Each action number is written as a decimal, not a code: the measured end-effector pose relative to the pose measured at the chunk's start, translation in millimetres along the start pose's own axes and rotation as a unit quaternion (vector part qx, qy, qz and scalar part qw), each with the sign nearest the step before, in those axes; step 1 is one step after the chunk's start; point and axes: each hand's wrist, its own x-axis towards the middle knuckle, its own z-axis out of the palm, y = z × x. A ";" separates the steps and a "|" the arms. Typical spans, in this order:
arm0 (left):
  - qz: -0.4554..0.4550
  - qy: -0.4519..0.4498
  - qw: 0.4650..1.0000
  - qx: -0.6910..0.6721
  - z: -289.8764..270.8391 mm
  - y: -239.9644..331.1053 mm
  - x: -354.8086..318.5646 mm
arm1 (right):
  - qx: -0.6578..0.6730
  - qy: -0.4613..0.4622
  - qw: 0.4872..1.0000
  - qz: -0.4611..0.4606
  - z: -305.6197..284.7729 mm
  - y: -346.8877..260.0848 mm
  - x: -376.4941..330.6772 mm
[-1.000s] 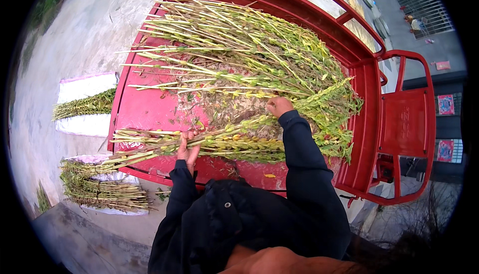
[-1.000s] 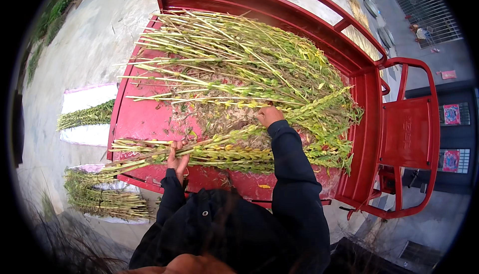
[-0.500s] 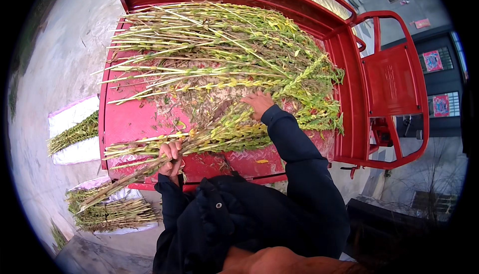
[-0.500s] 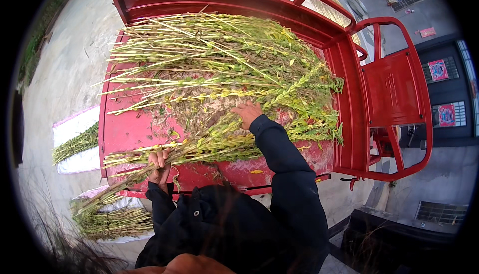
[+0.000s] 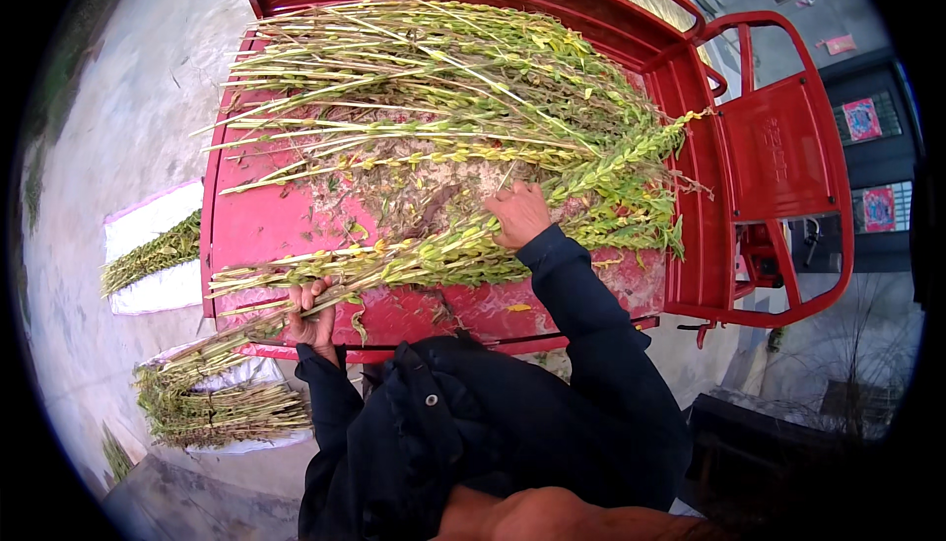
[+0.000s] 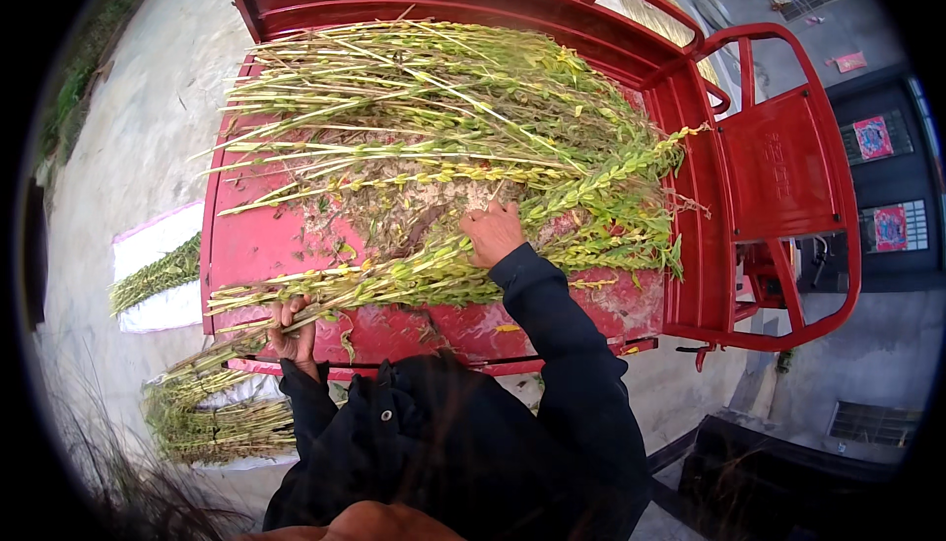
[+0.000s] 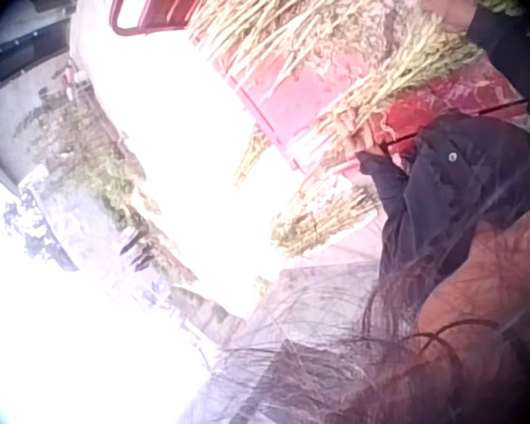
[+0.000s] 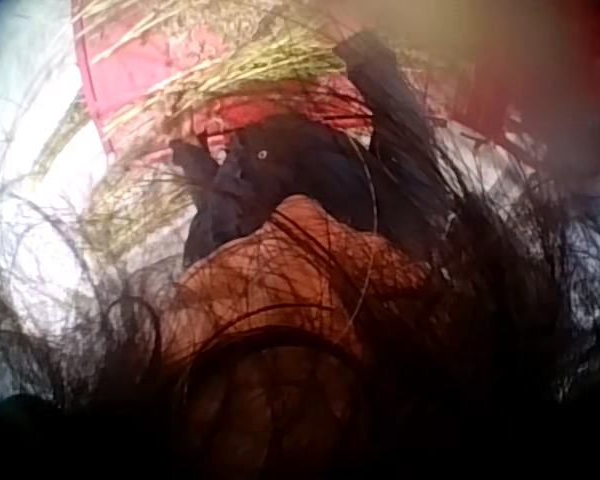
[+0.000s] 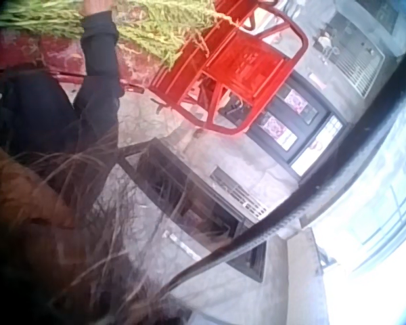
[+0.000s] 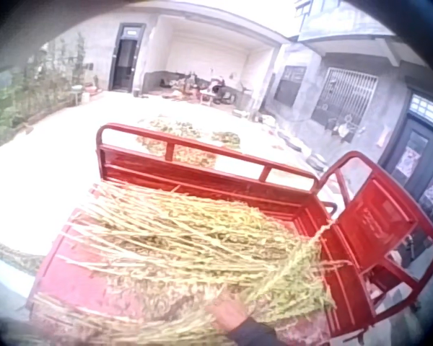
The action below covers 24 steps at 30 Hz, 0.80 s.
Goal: The person gathers long green plant stalks from the bed of a red three-wheeled vehicle, aligns them into bundles, and ties them using a thin strip of material. The person steps onto the vehicle bed to reach the plants and continues bundling them by hand.
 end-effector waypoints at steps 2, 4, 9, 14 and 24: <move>-0.028 0.115 0.992 -0.038 -33.1 -5.2 -8.3 | 0.012 -0.091 0.996 0.021 39.9 -0.6 6.4; -0.030 0.233 0.971 -0.053 -73.0 -13.1 -16.3 | 0.033 -0.190 0.980 0.043 80.2 -5.7 14.5; -0.023 0.401 0.912 -0.086 -160.3 -16.2 -36.8 | -0.010 -0.253 0.966 0.052 108.7 -29.3 38.8; -0.043 0.439 0.895 -0.065 -135.5 -13.3 -1.6 | 0.012 -0.188 0.982 0.031 103.3 -24.6 30.3; -0.037 0.517 0.841 0.158 -133.9 -8.7 34.3 | 0.044 -0.224 0.973 0.043 154.1 -23.3 59.1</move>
